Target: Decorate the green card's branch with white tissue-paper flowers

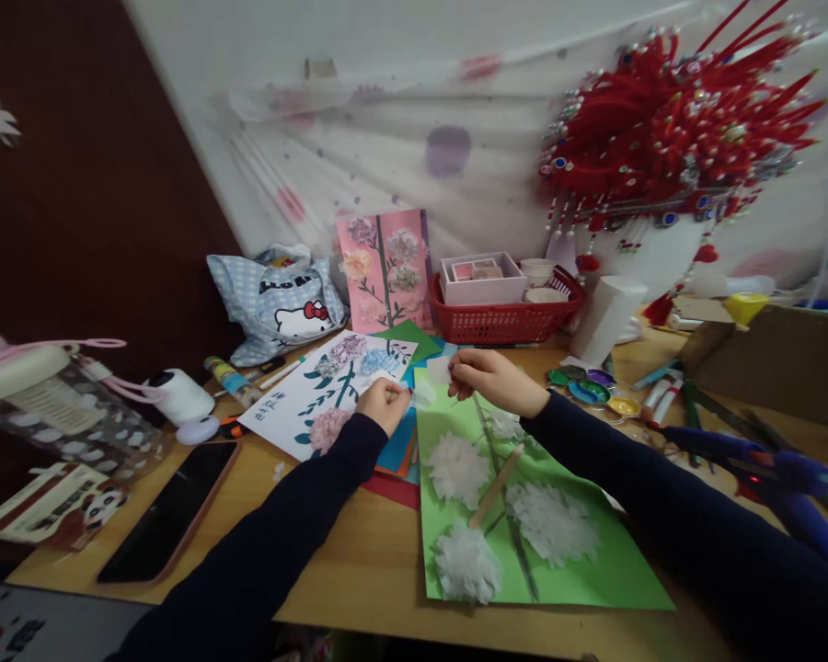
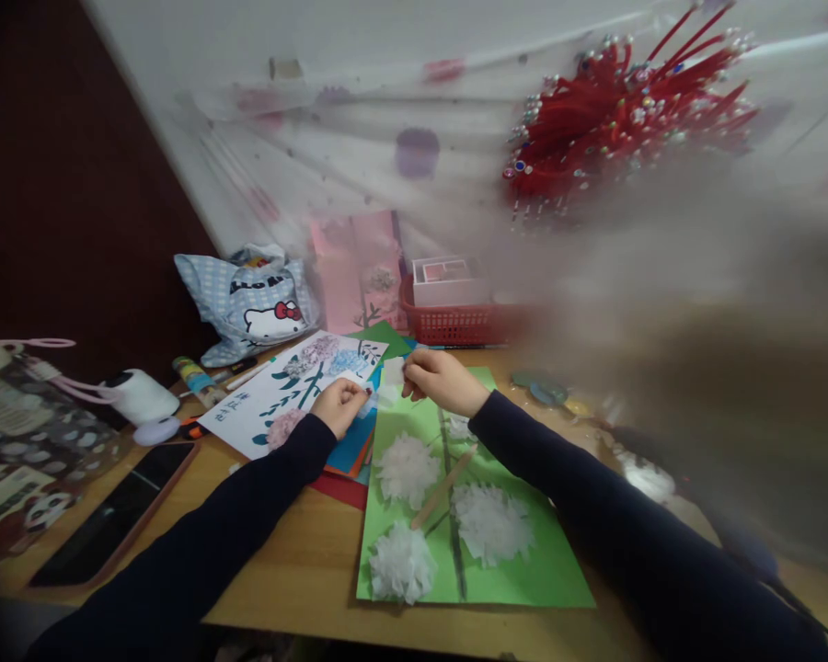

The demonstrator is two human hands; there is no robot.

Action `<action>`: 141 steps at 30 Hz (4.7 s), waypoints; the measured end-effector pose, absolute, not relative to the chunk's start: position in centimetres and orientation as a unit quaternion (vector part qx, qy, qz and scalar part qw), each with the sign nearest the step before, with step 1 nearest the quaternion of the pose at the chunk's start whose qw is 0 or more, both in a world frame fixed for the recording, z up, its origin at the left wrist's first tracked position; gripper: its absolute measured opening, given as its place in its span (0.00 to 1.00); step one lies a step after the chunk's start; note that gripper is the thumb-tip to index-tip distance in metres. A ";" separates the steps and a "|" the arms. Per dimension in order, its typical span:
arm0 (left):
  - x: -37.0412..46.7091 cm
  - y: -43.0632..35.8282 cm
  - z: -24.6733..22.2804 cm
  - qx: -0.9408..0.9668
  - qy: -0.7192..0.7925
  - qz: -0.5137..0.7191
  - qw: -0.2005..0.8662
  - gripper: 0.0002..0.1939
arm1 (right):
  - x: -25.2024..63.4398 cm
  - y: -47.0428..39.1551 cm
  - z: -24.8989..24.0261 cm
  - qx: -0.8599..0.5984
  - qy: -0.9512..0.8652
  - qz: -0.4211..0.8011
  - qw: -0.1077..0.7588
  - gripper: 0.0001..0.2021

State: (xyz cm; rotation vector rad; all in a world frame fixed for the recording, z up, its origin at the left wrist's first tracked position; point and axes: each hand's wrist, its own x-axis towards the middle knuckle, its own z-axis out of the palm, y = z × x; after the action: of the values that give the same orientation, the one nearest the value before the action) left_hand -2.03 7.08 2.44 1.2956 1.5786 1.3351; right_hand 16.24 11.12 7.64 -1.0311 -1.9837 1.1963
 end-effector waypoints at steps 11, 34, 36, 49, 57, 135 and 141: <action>-0.1 4.9 4.0 0.593 0.443 0.532 0.411 0.17 | 15.2 8.7 8.0 -0.283 -0.849 0.373 0.246 0.07; -0.9 6.2 3.7 0.459 0.469 0.603 0.454 0.13 | 15.4 9.8 7.3 -0.338 -0.787 0.417 0.304 0.06; -1.2 6.3 3.7 0.454 0.474 0.610 0.444 0.13 | 15.5 10.2 7.1 -0.349 -0.776 0.417 0.320 0.06; -0.4 5.8 3.3 0.537 0.439 0.621 0.366 0.12 | 14.9 8.8 7.3 -0.291 -0.802 0.426 0.300 0.05; -0.1 5.3 3.5 0.500 0.434 0.616 0.426 0.16 | 14.9 8.5 7.6 -0.281 -0.813 0.400 0.317 0.07; -6.2 6.7 7.8 0.644 0.671 0.359 -0.078 0.07 | 15.1 9.9 7.6 -0.390 -0.711 0.470 0.350 0.05; -1.3 4.9 5.6 0.805 0.411 0.415 -0.103 0.07 | 14.2 7.6 9.2 -0.318 -0.388 0.819 0.279 0.14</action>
State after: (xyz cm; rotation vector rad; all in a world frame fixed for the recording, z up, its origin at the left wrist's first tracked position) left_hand -1.32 4.87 5.58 2.7101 1.3823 1.3955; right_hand 14.18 7.63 9.18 -0.8541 -1.0400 2.1974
